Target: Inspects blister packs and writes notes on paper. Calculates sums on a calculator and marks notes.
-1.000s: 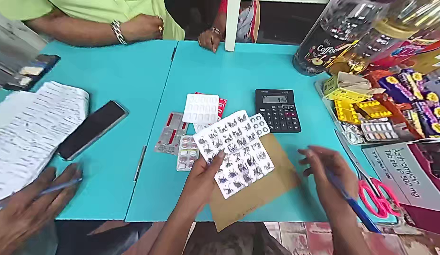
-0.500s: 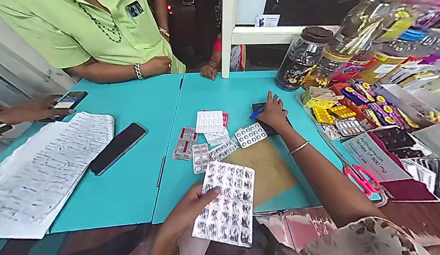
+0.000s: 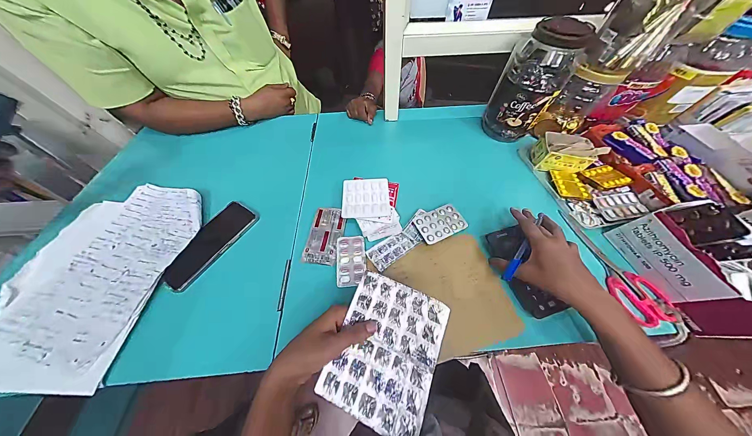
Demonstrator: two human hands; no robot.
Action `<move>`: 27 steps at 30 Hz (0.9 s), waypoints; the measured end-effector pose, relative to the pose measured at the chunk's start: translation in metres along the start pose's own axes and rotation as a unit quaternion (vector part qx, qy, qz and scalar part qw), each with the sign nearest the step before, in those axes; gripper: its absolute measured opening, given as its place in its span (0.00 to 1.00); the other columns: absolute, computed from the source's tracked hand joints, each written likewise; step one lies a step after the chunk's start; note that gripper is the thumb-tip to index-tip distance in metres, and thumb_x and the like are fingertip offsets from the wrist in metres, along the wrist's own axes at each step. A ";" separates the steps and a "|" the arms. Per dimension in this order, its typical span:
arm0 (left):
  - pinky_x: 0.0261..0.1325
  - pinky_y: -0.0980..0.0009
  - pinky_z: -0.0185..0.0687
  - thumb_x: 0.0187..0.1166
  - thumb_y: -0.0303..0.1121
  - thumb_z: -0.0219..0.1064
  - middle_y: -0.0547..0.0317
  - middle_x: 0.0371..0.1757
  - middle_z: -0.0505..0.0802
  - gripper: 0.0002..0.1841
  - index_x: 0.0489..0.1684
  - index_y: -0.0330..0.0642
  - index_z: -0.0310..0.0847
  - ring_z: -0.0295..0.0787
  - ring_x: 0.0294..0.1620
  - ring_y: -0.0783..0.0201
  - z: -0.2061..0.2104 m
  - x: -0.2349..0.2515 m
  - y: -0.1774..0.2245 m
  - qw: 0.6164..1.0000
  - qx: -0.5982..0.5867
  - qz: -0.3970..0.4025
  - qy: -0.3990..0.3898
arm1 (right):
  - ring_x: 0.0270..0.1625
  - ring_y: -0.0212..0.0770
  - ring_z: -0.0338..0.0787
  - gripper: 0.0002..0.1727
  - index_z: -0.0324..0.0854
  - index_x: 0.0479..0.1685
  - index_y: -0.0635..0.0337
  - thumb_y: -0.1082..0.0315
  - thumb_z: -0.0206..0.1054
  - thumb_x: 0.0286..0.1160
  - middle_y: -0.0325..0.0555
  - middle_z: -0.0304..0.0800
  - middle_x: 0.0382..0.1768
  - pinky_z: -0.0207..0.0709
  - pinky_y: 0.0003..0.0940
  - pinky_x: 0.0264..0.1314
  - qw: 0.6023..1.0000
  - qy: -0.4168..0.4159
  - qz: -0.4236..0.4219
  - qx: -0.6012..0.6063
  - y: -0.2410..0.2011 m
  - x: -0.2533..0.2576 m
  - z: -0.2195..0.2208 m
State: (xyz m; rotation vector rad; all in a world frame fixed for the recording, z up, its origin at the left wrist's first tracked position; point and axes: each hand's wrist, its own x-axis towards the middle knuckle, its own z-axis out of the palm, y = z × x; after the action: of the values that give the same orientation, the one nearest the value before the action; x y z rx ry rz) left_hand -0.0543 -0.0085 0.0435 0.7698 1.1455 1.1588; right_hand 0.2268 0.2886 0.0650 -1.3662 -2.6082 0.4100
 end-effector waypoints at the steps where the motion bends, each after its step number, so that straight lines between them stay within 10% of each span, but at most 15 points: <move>1: 0.43 0.76 0.93 0.85 0.35 0.62 0.73 0.36 0.98 0.10 0.41 0.58 0.92 0.95 0.36 0.77 0.003 -0.002 0.001 1.000 -0.004 0.018 -0.005 | 0.87 0.78 0.59 0.64 0.61 0.91 0.58 0.35 0.82 0.49 0.68 0.63 0.87 0.55 0.86 0.70 1.000 0.015 -0.010 0.000 -0.001 -0.006 0.002; 4: 0.46 0.78 0.93 0.87 0.41 0.63 0.74 0.41 0.98 0.10 0.48 0.60 0.93 0.96 0.39 0.78 0.031 -0.004 0.007 0.992 0.019 0.123 0.038 | 0.83 0.68 0.73 0.60 0.66 0.86 0.68 0.28 0.71 0.59 0.68 0.72 0.81 0.65 0.75 0.75 0.985 0.093 -0.096 0.110 -0.019 -0.026 -0.008; 7: 0.49 0.79 0.91 0.87 0.36 0.61 0.76 0.41 0.97 0.09 0.48 0.52 0.90 0.93 0.43 0.82 0.084 0.018 0.006 0.950 0.099 0.239 0.174 | 0.67 0.28 0.89 0.45 0.72 0.82 0.59 0.39 0.74 0.68 0.36 0.89 0.69 0.86 0.29 0.66 0.884 -0.058 -0.181 0.427 -0.046 -0.057 -0.015; 9: 0.57 0.82 0.87 0.89 0.42 0.59 0.76 0.47 0.95 0.12 0.54 0.47 0.86 0.89 0.50 0.87 0.110 0.040 0.003 0.919 0.166 0.292 0.208 | 0.43 0.18 0.92 0.18 0.88 0.57 0.52 0.55 0.76 0.73 0.25 0.96 0.43 0.87 0.18 0.45 0.827 -0.114 -0.199 0.513 -0.047 -0.053 -0.018; 11: 0.59 0.79 0.84 0.91 0.47 0.55 0.63 0.54 0.92 0.21 0.66 0.38 0.78 0.88 0.54 0.81 0.120 0.058 0.002 0.894 0.219 0.319 0.225 | 0.32 0.09 0.83 0.06 0.89 0.39 0.46 0.57 0.72 0.78 0.16 0.90 0.30 0.78 0.08 0.36 0.868 0.002 -0.213 0.448 -0.027 -0.029 -0.039; 14: 0.62 0.67 0.86 0.91 0.47 0.55 0.47 0.63 0.91 0.24 0.68 0.35 0.82 0.89 0.61 0.62 0.128 0.077 -0.005 0.808 0.404 0.279 0.325 | 0.34 0.24 0.84 0.12 0.90 0.41 0.63 0.63 0.66 0.81 0.39 0.90 0.32 0.77 0.23 0.40 0.916 0.254 -0.232 0.205 0.011 0.026 -0.065; 16: 0.62 0.52 0.84 0.87 0.47 0.59 0.48 0.62 0.93 0.21 0.58 0.40 0.90 0.90 0.62 0.51 0.140 0.096 -0.021 0.744 0.514 0.242 0.352 | 0.45 0.61 0.95 0.14 0.91 0.56 0.66 0.75 0.63 0.80 0.61 0.96 0.49 0.83 0.60 0.44 0.936 0.252 -0.241 0.054 0.021 0.053 -0.061; 18: 0.66 0.45 0.82 0.84 0.49 0.60 0.49 0.66 0.92 0.22 0.55 0.42 0.92 0.88 0.68 0.46 0.153 0.113 -0.037 0.704 0.586 0.213 0.340 | 0.57 0.71 0.92 0.17 0.89 0.61 0.62 0.79 0.66 0.76 0.62 0.92 0.61 0.82 0.71 0.51 0.961 0.157 -0.228 -0.009 0.022 0.063 -0.044; 22: 0.82 0.32 0.61 0.88 0.51 0.53 0.57 0.81 0.82 0.26 0.73 0.46 0.84 0.70 0.86 0.41 0.165 0.131 -0.053 0.716 0.600 0.169 0.314 | 0.47 0.48 0.94 0.21 0.91 0.57 0.56 0.50 0.67 0.81 0.49 0.96 0.47 0.86 0.49 0.50 0.969 0.081 -0.217 0.085 0.044 0.035 -0.050; 24: 0.83 0.33 0.59 0.88 0.51 0.50 0.60 0.82 0.82 0.26 0.74 0.49 0.84 0.69 0.87 0.43 0.166 0.128 -0.058 0.715 0.603 0.170 0.312 | 0.40 0.31 0.90 0.19 0.91 0.41 0.55 0.49 0.65 0.80 0.40 0.95 0.37 0.82 0.27 0.43 0.958 0.133 -0.200 0.155 0.059 0.005 -0.053; 27: 0.85 0.34 0.57 0.89 0.51 0.49 0.63 0.82 0.82 0.26 0.75 0.51 0.83 0.68 0.87 0.45 0.169 0.121 -0.061 0.716 0.606 0.174 0.299 | 0.36 0.35 0.88 0.16 0.81 0.22 0.58 0.59 0.64 0.77 0.45 0.89 0.27 0.79 0.27 0.40 0.941 0.212 -0.201 0.171 0.088 -0.033 -0.024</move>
State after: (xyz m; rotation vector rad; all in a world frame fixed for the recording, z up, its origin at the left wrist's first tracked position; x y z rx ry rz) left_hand 0.1243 0.1059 0.0007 1.7285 2.4743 0.8380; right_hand 0.3199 0.3131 0.0588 -0.6913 -2.2395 0.4230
